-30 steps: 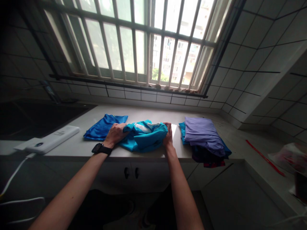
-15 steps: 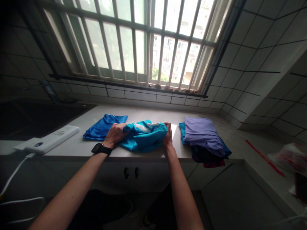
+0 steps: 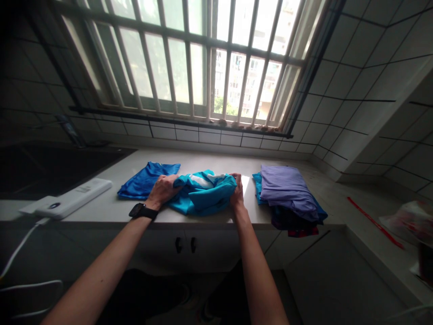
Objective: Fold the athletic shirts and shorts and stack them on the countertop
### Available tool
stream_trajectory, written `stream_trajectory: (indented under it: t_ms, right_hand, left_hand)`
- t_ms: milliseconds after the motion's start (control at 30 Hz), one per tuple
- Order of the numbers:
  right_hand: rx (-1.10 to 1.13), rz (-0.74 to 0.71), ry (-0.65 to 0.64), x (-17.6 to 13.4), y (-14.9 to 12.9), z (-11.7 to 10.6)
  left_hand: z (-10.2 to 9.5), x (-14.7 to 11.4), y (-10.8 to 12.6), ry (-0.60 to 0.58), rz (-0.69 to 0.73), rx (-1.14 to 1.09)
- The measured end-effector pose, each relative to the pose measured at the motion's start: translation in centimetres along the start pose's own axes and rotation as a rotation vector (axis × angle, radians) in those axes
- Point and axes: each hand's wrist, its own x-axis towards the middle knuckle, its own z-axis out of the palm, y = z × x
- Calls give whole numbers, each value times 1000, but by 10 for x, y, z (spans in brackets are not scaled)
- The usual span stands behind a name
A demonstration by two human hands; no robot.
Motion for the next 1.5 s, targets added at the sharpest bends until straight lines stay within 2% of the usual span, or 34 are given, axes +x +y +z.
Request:
stream_trajectory:
  t_ms: [233,800,967,1133,1333,1400,1500]
  right_hand:
    - [34,15,-15,-1,-3,-1]
    - [19,23,5,-2,-5,0]
    - [30,48,18,-3,-4,2]
    - [78,69,15,-2,-2,4]
    - [118,127,9,-1,-9,5]
    - [131,152,7,-1,-10,5]
    - [145,180,4,-1,-10,6]
  left_hand:
    - [1,1,0,-19,-31,17]
    - [7,2,-4,11,1,-19]
    - [7,3,-1,-131,108,-80]
    - [-4,-1,10,-203,62,-64]
    - [-26,-23,42,-266,16,-35]
    - [-40,-29,53,-345,31,-69]
    - [-67,-30,62,-565,92,-239]
